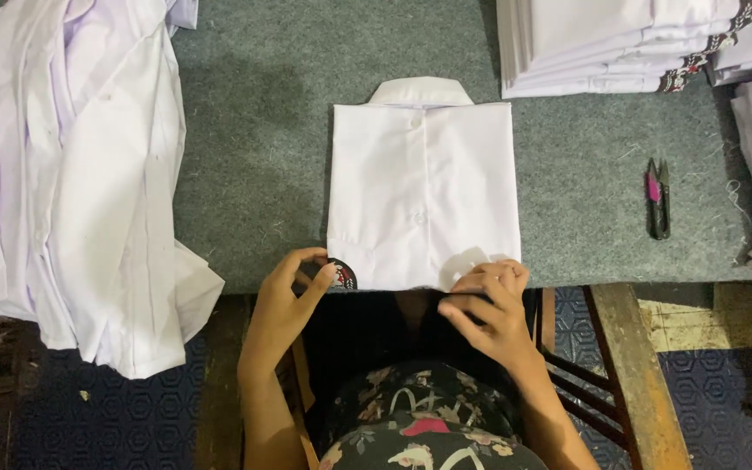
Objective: Trimming loose threads from a white shirt using scissors and folding it on a workbench.
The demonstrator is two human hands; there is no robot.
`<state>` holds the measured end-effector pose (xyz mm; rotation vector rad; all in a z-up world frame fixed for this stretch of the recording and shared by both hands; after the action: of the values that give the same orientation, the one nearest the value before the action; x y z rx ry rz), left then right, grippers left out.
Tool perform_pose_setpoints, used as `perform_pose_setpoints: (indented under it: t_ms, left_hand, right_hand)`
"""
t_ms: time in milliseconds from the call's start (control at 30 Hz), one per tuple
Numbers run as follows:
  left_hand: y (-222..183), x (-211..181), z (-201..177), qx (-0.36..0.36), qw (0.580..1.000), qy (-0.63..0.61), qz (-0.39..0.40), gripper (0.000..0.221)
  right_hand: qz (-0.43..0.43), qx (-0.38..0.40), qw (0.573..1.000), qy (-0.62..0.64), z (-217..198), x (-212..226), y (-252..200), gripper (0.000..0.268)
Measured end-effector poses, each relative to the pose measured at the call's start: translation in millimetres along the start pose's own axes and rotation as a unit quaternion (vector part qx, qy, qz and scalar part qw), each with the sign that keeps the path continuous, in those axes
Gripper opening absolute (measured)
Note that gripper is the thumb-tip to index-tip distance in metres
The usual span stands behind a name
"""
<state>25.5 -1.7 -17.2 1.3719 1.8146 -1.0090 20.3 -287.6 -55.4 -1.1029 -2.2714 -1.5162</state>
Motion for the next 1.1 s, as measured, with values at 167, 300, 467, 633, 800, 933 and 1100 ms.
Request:
perform_pose_setpoints:
  t_ms: [167,300,467,633,800,933,1100]
  left_hand:
    - [-2.8,-4.7,1.1,0.012,0.998,-0.040,-0.037,0.054]
    - [-0.8,3.9,7.2,0.015,0.997,-0.065,-0.038,0.055]
    - [-1.6,4.3,10.2,0.013,0.991,-0.129,-0.041,0.057]
    - [-1.4,4.4,5.3,0.010,0.994,-0.095,-0.053,0.053]
    - [-1.5,3.1,3.0,-0.006,0.992,-0.049,-0.118,0.054]
    - [-4.8,-2.9,0.1,-0.049,0.991,-0.052,-0.109,0.047]
    - [-3.8,-0.8,-0.7,-0.014,0.991,-0.017,-0.134,0.052]
  right_hand:
    - [0.024,-0.027,0.998,-0.047,4.1,8.5,13.3,0.010]
    - [-0.003,0.009,0.994,-0.109,17.8,12.1,10.1,0.020]
    - [-0.050,0.012,0.986,-0.156,32.1,19.8,14.3,0.016]
    - [-0.044,0.000,0.995,-0.086,34.5,18.4,7.7,0.004]
    - [-0.030,-0.039,0.998,-0.026,17.9,-4.2,-3.7,0.031]
    - [0.092,0.049,0.982,-0.157,2.7,-5.3,33.0,0.016]
    - [0.092,0.088,0.976,-0.175,9.3,-9.6,56.5,0.022]
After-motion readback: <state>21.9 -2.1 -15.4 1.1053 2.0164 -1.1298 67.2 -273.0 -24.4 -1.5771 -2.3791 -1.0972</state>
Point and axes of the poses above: each hand's wrist, its own y-axis towards the middle knuckle, its own z-axis out of the palm, x = y × z, the point moved 3 cm from there along y, towards the middle knuckle, and after that the axes turned 7 degrees about -x, right-handed, at the moved point
